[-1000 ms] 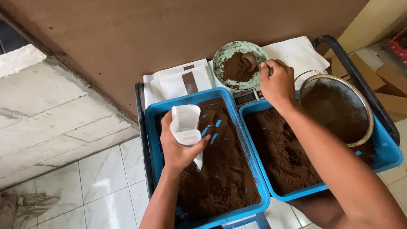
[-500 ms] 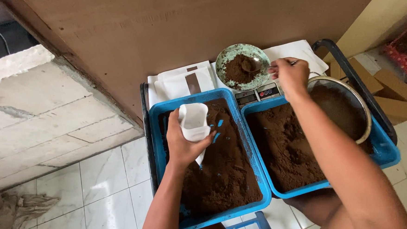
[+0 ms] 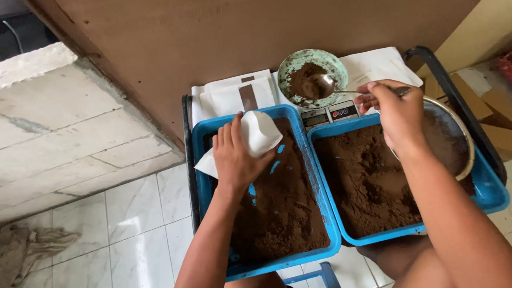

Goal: The person scoops coffee grounds from blue bins into a white bag using a spoon, places the bag on a digital scale to check the weight, and folds the top of the bag closed.

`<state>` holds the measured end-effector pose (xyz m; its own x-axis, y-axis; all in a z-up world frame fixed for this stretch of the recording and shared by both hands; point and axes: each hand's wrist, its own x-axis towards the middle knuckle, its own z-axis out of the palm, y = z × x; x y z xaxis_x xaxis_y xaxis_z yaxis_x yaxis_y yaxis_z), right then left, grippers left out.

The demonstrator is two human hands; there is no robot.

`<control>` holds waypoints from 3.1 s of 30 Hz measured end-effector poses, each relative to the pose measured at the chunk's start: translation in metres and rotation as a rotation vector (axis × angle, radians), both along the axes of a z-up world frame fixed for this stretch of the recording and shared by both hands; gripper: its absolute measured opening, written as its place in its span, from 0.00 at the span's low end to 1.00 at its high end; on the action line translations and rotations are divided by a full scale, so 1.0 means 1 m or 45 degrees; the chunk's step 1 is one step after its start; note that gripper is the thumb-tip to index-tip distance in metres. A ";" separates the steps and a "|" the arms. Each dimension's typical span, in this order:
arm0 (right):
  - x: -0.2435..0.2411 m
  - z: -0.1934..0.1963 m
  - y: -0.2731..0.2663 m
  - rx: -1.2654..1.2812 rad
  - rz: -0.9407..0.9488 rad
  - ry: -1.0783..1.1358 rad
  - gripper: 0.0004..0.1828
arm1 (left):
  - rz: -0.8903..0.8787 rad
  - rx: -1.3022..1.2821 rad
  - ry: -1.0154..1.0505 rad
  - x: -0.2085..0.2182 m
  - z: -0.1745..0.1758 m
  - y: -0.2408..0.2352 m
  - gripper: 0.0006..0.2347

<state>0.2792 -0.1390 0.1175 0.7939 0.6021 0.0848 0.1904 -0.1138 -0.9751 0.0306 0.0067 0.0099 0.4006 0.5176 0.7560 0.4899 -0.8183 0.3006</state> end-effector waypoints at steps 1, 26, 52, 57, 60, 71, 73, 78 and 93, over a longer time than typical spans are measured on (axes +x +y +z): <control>-0.009 0.003 -0.003 0.001 0.005 0.005 0.11 | 0.005 0.001 0.005 0.000 0.001 -0.001 0.45; -0.108 -0.040 -0.018 0.509 0.396 -2.182 0.06 | 0.053 0.017 -0.429 0.007 -0.006 0.001 0.45; 0.097 -0.104 0.055 0.026 -0.024 -0.960 0.08 | -0.021 -0.145 -0.510 -0.007 -0.020 0.007 0.48; 0.083 -0.092 0.075 -0.051 0.124 -0.750 0.11 | -0.041 -0.193 -0.486 -0.010 -0.013 0.005 0.46; 0.076 -0.098 0.075 -0.133 0.112 -0.670 0.08 | -0.002 -0.182 -0.514 -0.009 -0.020 0.008 0.49; 0.082 -0.084 0.051 0.029 -0.038 0.036 0.11 | -0.028 -0.092 -0.418 -0.005 -0.011 0.005 0.47; 0.075 -0.068 0.043 0.062 -0.027 0.073 0.11 | -0.048 -0.063 -0.385 -0.004 -0.004 0.002 0.45; 0.045 -0.029 0.019 -0.005 0.018 -0.018 0.12 | -0.053 0.038 -0.321 0.000 0.001 -0.001 0.46; -0.101 0.013 -0.021 0.326 0.453 -0.657 0.08 | 0.016 0.036 -0.339 0.004 0.000 -0.005 0.45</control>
